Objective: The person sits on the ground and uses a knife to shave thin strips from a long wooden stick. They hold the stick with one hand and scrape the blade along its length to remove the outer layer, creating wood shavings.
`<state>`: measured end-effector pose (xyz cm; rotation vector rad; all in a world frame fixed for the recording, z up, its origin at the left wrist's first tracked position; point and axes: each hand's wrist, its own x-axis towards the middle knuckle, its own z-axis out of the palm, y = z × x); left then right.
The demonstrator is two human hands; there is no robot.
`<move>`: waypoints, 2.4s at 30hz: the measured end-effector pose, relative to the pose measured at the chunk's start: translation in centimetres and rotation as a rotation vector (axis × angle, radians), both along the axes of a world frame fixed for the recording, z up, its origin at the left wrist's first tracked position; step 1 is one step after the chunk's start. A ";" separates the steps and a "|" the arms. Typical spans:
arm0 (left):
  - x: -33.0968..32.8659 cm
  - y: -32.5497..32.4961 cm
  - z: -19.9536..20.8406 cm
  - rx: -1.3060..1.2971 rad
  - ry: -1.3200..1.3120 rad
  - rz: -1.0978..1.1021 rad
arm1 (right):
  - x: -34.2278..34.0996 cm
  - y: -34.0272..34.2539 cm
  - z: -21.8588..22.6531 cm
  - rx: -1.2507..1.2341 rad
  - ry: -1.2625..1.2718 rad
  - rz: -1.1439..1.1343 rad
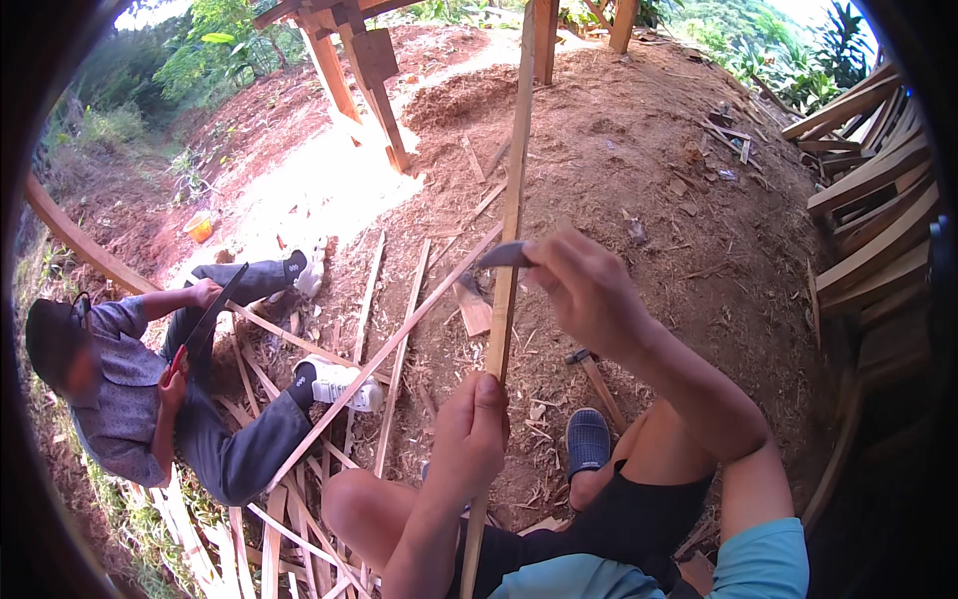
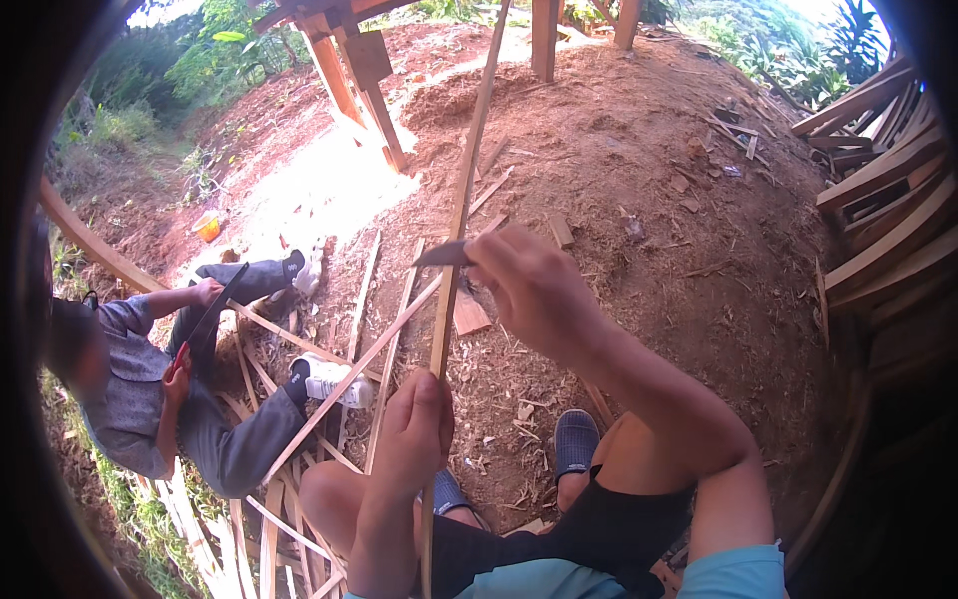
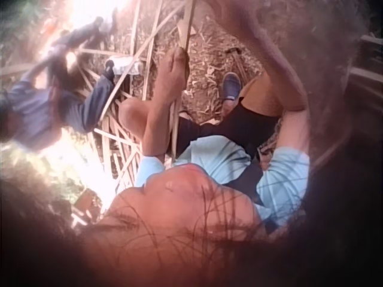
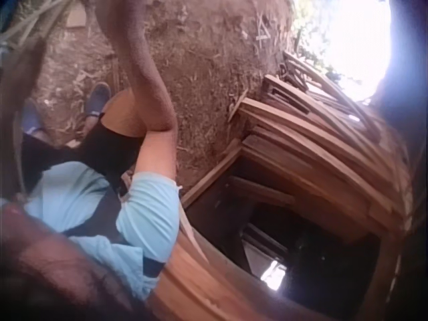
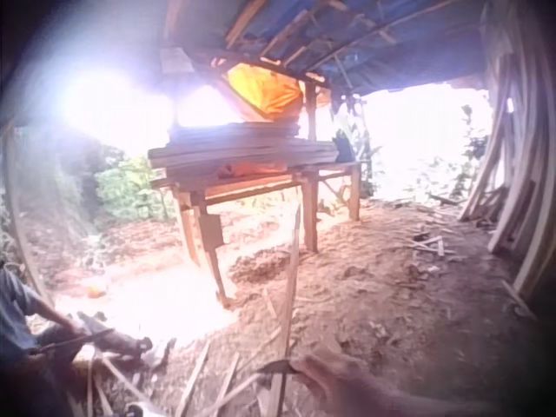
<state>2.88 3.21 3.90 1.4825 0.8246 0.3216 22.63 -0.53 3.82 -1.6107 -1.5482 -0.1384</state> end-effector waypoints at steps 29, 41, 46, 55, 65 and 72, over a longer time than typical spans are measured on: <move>-0.8 0.1 -1.0 -0.103 -0.078 0.109 | -2.3 -0.5 -0.5 -0.041 0.139 0.083; -1.6 -0.4 -0.9 -0.008 -0.044 0.099 | -2.4 -0.1 -0.9 -0.009 0.110 0.031; -2.0 -1.7 -0.5 -0.056 -0.073 0.034 | 1.3 1.0 -1.1 0.019 -0.003 -0.146; -2.1 -1.5 -1.1 -0.057 -0.098 0.003 | -1.2 0.7 -0.7 0.097 0.024 -0.013; -2.4 -1.8 -0.4 -0.191 -0.083 -0.007 | -0.2 0.0 -0.9 0.143 -0.036 0.032; -2.1 -3.1 0.2 -0.244 -0.042 -0.056 | 3.3 -0.1 0.0 -0.014 0.076 -0.138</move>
